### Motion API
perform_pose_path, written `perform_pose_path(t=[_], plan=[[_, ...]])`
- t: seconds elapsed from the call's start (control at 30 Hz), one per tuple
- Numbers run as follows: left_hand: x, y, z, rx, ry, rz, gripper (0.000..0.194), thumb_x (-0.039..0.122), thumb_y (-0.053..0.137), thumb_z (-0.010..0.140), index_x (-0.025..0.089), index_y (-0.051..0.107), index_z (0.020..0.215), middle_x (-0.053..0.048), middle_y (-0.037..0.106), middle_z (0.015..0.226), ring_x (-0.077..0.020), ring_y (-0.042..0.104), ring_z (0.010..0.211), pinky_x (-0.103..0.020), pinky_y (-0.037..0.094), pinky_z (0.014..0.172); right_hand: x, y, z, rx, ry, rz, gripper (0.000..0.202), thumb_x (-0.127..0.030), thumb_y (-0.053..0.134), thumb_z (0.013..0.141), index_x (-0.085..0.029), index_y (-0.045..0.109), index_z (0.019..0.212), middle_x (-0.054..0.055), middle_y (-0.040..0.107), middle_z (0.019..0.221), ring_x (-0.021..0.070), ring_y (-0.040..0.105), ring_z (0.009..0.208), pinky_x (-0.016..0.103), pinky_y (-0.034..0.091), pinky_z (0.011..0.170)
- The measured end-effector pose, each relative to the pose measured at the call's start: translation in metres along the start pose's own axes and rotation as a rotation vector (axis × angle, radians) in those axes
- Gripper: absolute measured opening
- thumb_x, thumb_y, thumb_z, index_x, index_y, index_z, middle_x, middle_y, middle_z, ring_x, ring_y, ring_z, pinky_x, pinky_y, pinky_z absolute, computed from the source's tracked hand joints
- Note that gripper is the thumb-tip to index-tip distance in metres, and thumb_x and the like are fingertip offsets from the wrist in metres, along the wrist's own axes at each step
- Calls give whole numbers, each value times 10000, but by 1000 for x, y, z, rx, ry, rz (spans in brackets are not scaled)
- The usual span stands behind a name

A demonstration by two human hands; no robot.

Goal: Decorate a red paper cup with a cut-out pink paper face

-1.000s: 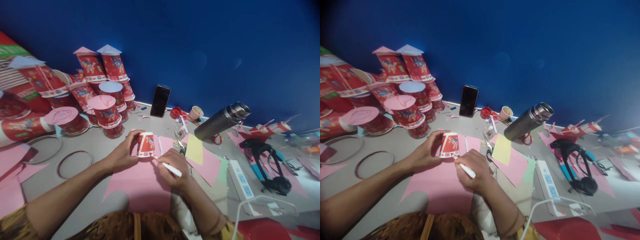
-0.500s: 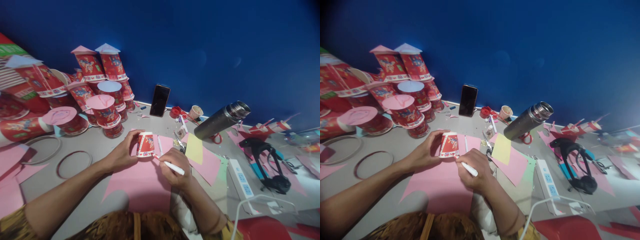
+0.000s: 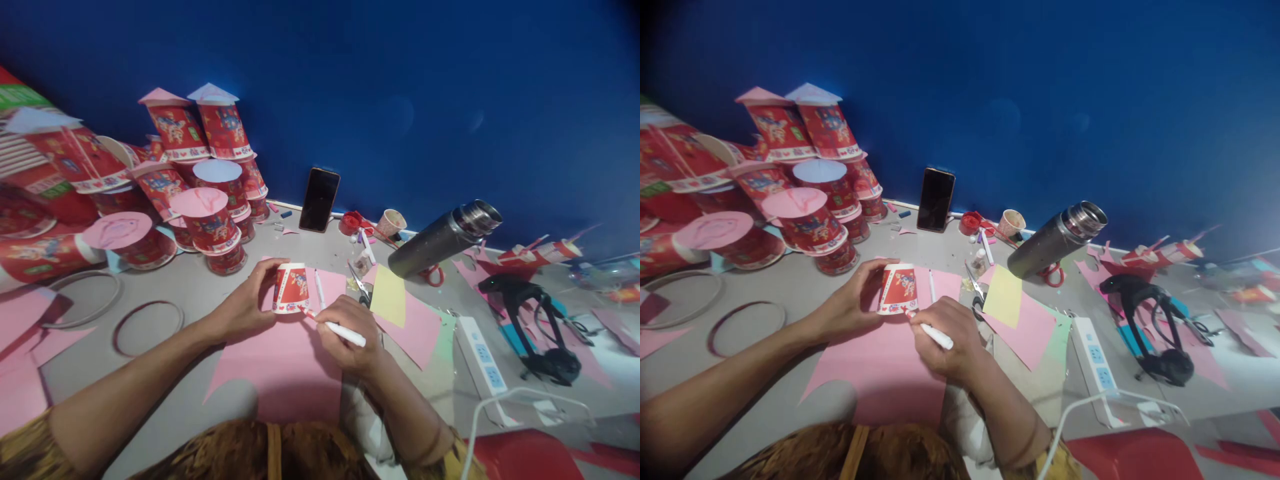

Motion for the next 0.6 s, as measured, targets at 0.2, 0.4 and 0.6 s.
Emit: perform_pose_path(t=[0.2, 0.4, 0.6], plan=[[-1, 0, 0, 2, -6, 10, 819, 200, 829, 746, 237, 409, 1448, -171, 545, 1473, -357, 584, 1396, -575, 495, 1164, -1, -1, 1, 10, -21, 1, 119, -144, 580, 971, -215, 668, 936, 35, 733, 746, 166, 636, 637, 319, 530, 638], [0, -1, 0, -3, -10, 22, 825, 166, 821, 733, 235, 412, 1446, -177, 549, 1469, -363, 586, 1392, -577, 500, 1158, 2, 1, -1, -34, 3, 14, 114, -141, 590, 967, -217, 671, 945, 33, 732, 755, 166, 622, 647, 322, 521, 653], [-6, 0, 0, -13, -4, -32, 822, 177, 824, 753, 256, 406, 1457, -158, 536, 1490, -344, 562, 1423, -566, 481, 1179, 3, -2, -1, 2, 5, 14, 113, -134, 597, 956, -218, 665, 926, 34, 732, 749, 167, 619, 641, 321, 512, 642]])
Point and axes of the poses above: each hand's wrist, its own z-axis towards the middle knuckle, its own y-axis out of the palm, x = y × z, the point moved 2 cm from there along z, towards the middle knuckle
